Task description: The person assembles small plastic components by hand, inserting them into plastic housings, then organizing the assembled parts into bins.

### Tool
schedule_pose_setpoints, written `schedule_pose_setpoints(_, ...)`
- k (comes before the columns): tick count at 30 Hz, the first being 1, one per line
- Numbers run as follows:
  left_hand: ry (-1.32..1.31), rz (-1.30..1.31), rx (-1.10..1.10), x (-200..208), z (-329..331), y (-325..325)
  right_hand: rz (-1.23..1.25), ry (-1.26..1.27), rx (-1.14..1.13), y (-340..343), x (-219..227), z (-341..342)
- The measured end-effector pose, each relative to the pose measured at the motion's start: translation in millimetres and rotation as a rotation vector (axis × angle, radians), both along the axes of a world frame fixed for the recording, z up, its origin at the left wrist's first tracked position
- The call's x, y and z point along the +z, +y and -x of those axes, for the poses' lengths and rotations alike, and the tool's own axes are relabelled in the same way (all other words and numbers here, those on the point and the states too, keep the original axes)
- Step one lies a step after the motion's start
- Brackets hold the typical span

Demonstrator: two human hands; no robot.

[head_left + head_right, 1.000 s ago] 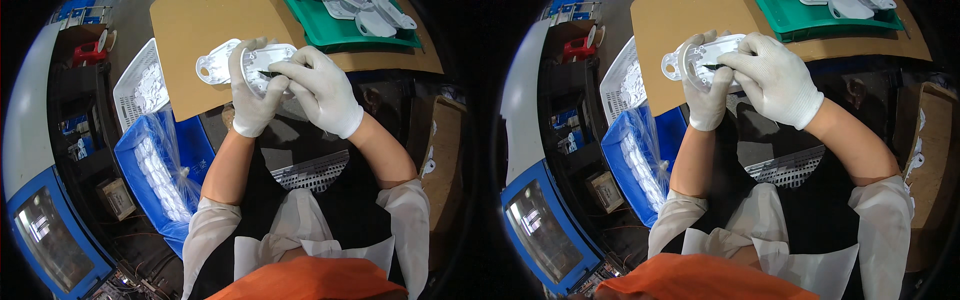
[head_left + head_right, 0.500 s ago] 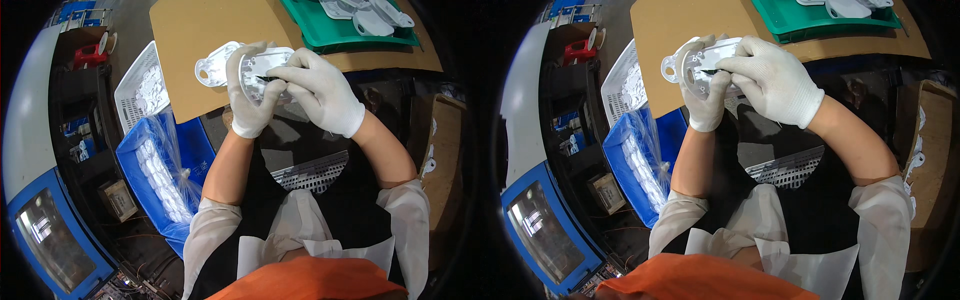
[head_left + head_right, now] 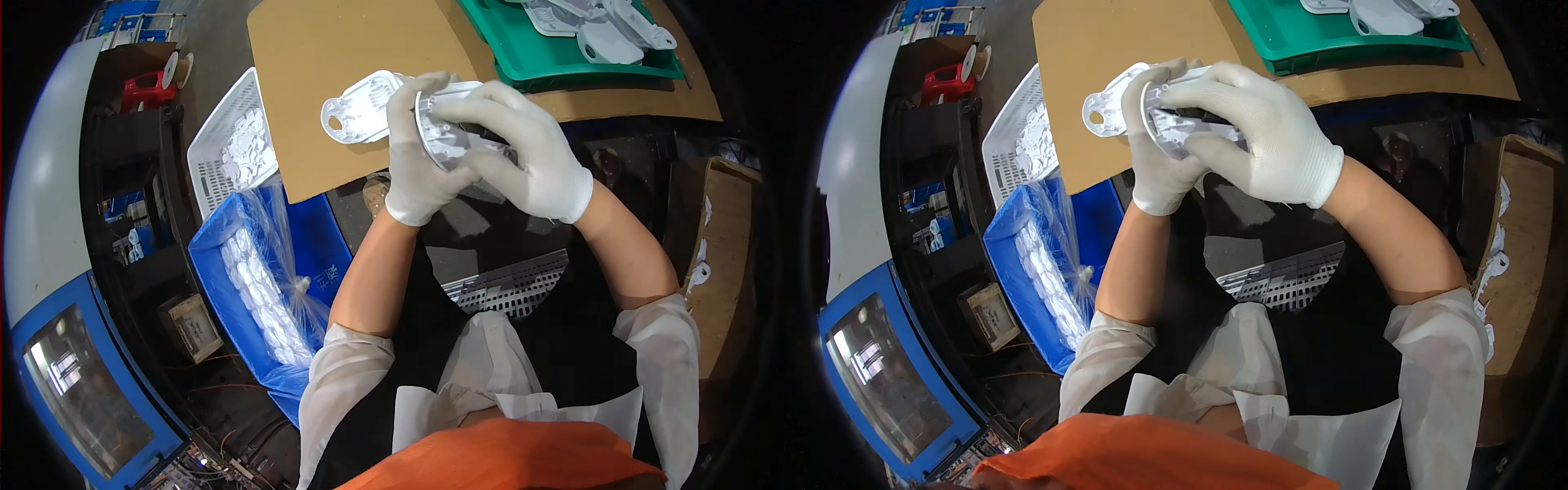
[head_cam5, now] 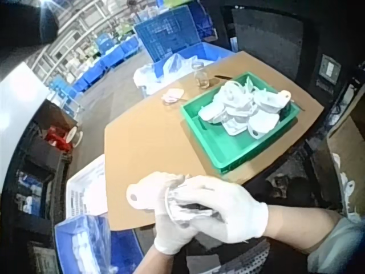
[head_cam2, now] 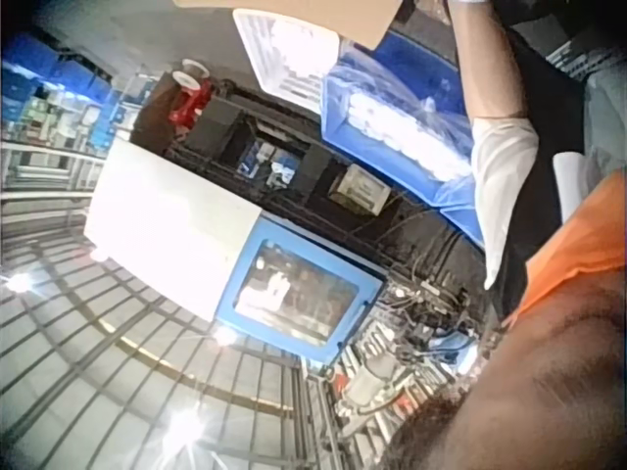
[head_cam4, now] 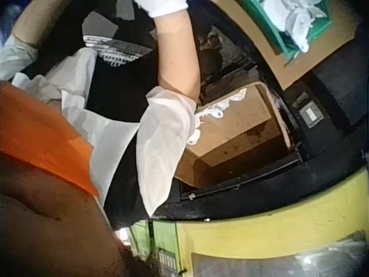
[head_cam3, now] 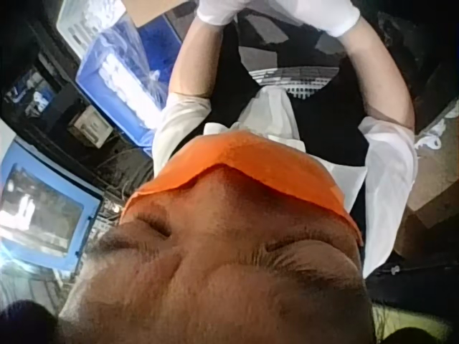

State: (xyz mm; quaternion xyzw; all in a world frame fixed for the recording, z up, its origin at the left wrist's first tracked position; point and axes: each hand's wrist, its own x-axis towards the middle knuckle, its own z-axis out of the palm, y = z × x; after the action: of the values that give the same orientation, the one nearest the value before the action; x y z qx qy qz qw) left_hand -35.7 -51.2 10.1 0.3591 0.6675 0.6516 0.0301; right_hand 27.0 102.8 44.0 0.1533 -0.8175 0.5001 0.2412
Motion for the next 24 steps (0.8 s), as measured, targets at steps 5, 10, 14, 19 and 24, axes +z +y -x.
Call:
schedule_pose_setpoints(5, 0.086, 0.061, 0.022, -6, -2, -1, 0.092, -0.42, -0.279, 10, -3, 0)
schedule_pose_setpoints(10, -0.078, -0.13, 0.092, -2, 0, -3, 0.053, -0.271, -0.368, -2, -15, 8)
schedule_pose_setpoints(14, 0.153, -0.006, 0.172, 2, 6, -13, 0.226, -0.391, -0.156, -7, -22, 11)
schedule_pose_setpoints(19, 0.004, -0.18, 0.183, 15, 4, -20, 0.71, -0.48, 0.04, -19, -21, 19)
schedule_pose_setpoints(24, -0.082, -0.12, 0.249, 24, -4, -29, 0.753, -0.466, 0.013, -26, -17, 26)
